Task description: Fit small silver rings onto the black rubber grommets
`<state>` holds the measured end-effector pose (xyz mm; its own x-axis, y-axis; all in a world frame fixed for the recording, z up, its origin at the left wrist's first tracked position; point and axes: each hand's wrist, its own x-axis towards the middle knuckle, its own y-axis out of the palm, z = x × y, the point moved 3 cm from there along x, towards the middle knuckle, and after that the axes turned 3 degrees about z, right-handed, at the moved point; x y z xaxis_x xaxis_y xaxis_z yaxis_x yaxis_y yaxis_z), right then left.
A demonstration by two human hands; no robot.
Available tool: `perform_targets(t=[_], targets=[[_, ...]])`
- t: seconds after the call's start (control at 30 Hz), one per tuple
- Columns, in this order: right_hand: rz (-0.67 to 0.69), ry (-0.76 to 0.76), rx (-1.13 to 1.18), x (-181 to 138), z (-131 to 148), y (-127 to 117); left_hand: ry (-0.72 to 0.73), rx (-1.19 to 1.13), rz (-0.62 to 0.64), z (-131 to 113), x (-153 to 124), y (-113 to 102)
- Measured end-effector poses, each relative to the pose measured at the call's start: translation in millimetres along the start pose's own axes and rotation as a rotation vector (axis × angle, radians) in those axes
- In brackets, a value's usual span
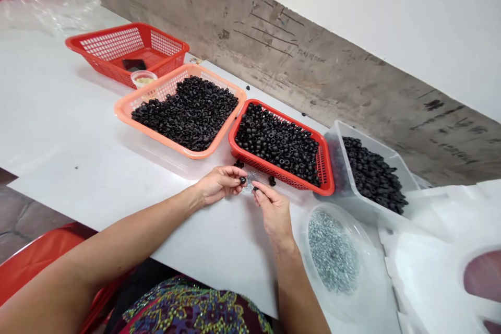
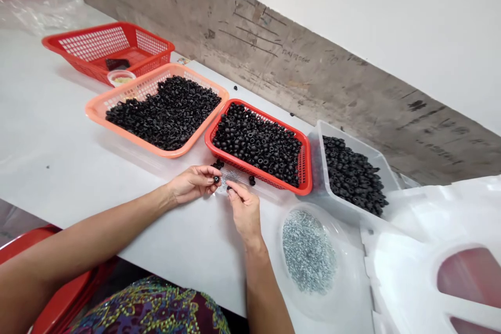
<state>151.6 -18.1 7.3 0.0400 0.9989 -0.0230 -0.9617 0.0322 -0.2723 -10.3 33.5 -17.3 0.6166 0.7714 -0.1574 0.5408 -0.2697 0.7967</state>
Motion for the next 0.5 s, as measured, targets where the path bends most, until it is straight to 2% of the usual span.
perform_targets(t=[0.27, 0.4, 0.5], targets=[[-0.041, 0.058, 0.263, -5.7, -2.6, -1.2, -0.062, 0.103, 0.013, 8.9, -2.2, 4.8], [-0.031, 0.124, 0.318, -6.4, 0.7, 2.6, -0.073, 0.144, 0.021, 8.5, -3.7, 4.8], [-0.034, 0.107, 0.311, -7.4, 2.7, 4.2, -0.082, 0.168, 0.01, 7.5, -4.2, 5.6]])
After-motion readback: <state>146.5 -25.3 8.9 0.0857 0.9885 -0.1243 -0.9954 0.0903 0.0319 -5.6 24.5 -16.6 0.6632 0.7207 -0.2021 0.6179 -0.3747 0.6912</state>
